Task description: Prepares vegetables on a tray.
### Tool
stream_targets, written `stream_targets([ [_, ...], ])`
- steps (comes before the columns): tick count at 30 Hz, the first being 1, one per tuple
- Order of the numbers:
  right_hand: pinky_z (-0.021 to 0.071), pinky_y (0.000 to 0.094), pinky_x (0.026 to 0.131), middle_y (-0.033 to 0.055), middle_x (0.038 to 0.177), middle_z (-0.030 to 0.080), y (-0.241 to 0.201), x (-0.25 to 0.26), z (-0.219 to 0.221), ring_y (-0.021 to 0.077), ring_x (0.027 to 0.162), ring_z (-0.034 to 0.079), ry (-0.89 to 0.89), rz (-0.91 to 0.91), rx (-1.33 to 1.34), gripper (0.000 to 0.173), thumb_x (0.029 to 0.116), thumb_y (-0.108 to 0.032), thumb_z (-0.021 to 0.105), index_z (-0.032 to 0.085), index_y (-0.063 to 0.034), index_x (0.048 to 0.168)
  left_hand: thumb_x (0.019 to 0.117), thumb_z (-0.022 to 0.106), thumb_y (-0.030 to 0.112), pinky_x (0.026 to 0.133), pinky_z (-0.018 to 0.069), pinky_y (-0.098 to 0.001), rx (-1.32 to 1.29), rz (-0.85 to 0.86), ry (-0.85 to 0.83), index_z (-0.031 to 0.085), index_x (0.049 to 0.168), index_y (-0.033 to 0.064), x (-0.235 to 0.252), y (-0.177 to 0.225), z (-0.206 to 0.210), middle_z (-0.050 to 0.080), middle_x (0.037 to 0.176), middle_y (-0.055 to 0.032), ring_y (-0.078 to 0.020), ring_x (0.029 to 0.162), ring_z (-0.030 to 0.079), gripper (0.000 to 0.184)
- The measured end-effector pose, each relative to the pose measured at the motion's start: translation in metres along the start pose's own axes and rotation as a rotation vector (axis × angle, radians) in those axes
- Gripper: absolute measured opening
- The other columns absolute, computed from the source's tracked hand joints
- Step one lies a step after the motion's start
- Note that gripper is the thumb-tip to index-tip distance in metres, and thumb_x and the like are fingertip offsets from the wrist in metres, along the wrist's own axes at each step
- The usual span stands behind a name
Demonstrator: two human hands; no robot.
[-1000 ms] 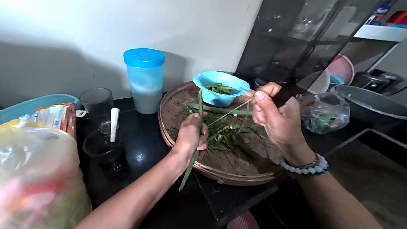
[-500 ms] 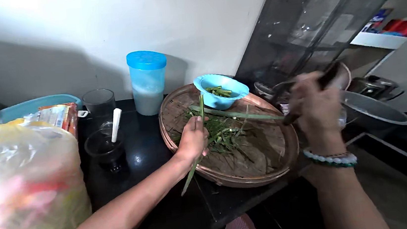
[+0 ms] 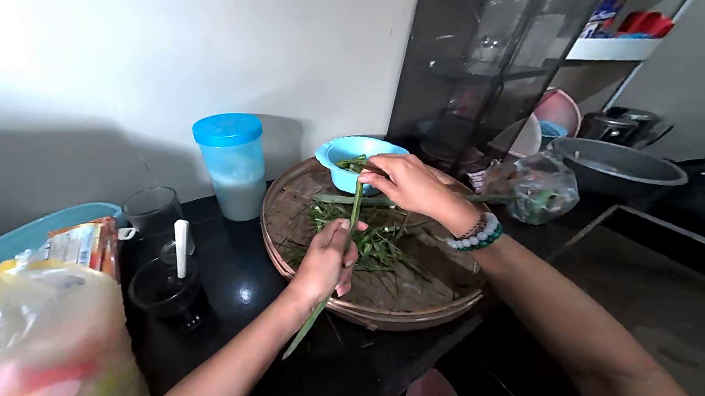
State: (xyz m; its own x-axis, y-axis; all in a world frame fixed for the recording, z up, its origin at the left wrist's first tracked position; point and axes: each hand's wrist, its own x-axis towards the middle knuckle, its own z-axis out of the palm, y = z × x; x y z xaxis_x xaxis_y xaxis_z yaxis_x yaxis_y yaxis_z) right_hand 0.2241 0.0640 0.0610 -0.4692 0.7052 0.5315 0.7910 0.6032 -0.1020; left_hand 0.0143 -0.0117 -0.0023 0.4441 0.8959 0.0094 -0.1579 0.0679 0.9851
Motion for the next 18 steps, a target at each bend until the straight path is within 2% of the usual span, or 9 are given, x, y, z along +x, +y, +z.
stream_targets([
  [3, 0.0529, 0.0500, 0.053, 0.0126, 0.093, 0.066, -0.011, -0.011, 0.012, 0.0316, 0.067, 0.066, 0.123, -0.060, -0.265, 0.013, 0.1006, -0.019, 0.064, 0.067, -0.0066, 0.103, 0.1144, 0.022, 0.026, 0.037, 0.0374, -0.0194, -0.076, -0.008, -0.006, 0.054, 0.132, 0.0070, 0.001, -0.001, -0.002, 0.042, 0.062, 0.0033, -0.0054, 0.040, 0.036, 0.041],
  [6, 0.0499, 0.0464, 0.045, 0.0130, 0.092, 0.063, -0.025, -0.026, 0.022, 0.0301, 0.059, 0.063, 0.159, -0.130, -0.276, 0.012, 0.0974, -0.017, 0.066, 0.064, -0.0056, 0.103, 0.1145, 0.023, 0.024, 0.037, 0.0371, -0.0178, -0.163, -0.015, 0.042, 0.053, 0.130, 0.0052, 0.002, 0.000, -0.002, 0.040, 0.061, 0.0037, -0.0042, 0.039, 0.035, 0.038],
  [7, 0.0506, 0.0435, 0.046, 0.0114, 0.091, 0.063, -0.030, -0.031, 0.024, 0.0270, 0.060, 0.063, 0.166, -0.148, -0.213, 0.013, 0.0984, -0.018, 0.064, 0.064, -0.0057, 0.101, 0.1145, 0.023, 0.024, 0.037, 0.0369, -0.0169, -0.190, -0.023, 0.062, 0.051, 0.128, 0.0058, 0.003, 0.000, -0.002, 0.039, 0.061, 0.0041, -0.0036, 0.039, 0.035, 0.036],
  [10, 0.0566, 0.0335, 0.062, 0.0048, 0.089, 0.064, -0.045, -0.047, 0.009, 0.0141, 0.072, 0.064, 0.200, -0.101, 0.159, 0.018, 0.1026, -0.022, 0.058, 0.067, -0.0055, 0.101, 0.1148, 0.024, 0.025, 0.037, 0.0370, -0.0163, -0.264, -0.028, 0.128, 0.050, 0.132, 0.0052, 0.006, -0.001, -0.004, 0.041, 0.063, 0.0034, -0.0035, 0.040, 0.036, 0.037],
  [12, 0.0514, 0.0260, 0.054, -0.0014, 0.082, 0.063, -0.049, -0.058, -0.016, 0.0064, 0.062, 0.057, 0.256, -0.019, 0.419, 0.021, 0.1045, -0.029, 0.056, 0.065, -0.0097, 0.103, 0.1149, 0.023, 0.026, 0.037, 0.0377, -0.0165, -0.278, -0.021, 0.161, 0.048, 0.132, 0.0046, 0.008, -0.002, -0.004, 0.042, 0.064, 0.0023, -0.0038, 0.040, 0.037, 0.037],
  [14, 0.0452, 0.0188, 0.047, -0.0101, 0.079, 0.059, -0.047, -0.069, -0.044, -0.0002, 0.054, 0.049, 0.344, 0.023, 0.596, 0.017, 0.1048, -0.035, 0.056, 0.063, -0.0194, 0.104, 0.1150, 0.023, 0.027, 0.038, 0.0390, -0.0163, -0.297, -0.028, 0.200, 0.048, 0.131, 0.0030, 0.010, -0.002, -0.004, 0.044, 0.065, 0.0008, -0.0038, 0.040, 0.038, 0.038],
  [16, 0.0445, 0.0175, 0.044, -0.0125, 0.078, 0.058, -0.041, -0.074, -0.065, -0.0006, 0.050, 0.047, 0.439, 0.007, 0.736, 0.011, 0.1049, -0.034, 0.057, 0.061, -0.0242, 0.104, 0.1150, 0.024, 0.027, 0.040, 0.0410, -0.0168, -0.290, -0.042, 0.215, 0.049, 0.131, 0.0028, 0.010, -0.002, -0.004, 0.051, 0.070, -0.0016, -0.0043, 0.042, 0.041, 0.038],
  [18, 0.0435, 0.0183, 0.041, -0.0128, 0.072, 0.056, -0.031, -0.074, -0.067, -0.0001, 0.047, 0.046, 0.480, 0.055, 0.683, 0.012, 0.1021, -0.035, 0.062, 0.057, -0.0253, 0.098, 0.1147, 0.028, 0.027, 0.043, 0.0411, -0.0165, -0.269, -0.059, 0.205, 0.051, 0.131, 0.0055, 0.009, -0.001, -0.004, 0.057, 0.079, -0.0033, -0.0045, 0.045, 0.044, 0.036],
])
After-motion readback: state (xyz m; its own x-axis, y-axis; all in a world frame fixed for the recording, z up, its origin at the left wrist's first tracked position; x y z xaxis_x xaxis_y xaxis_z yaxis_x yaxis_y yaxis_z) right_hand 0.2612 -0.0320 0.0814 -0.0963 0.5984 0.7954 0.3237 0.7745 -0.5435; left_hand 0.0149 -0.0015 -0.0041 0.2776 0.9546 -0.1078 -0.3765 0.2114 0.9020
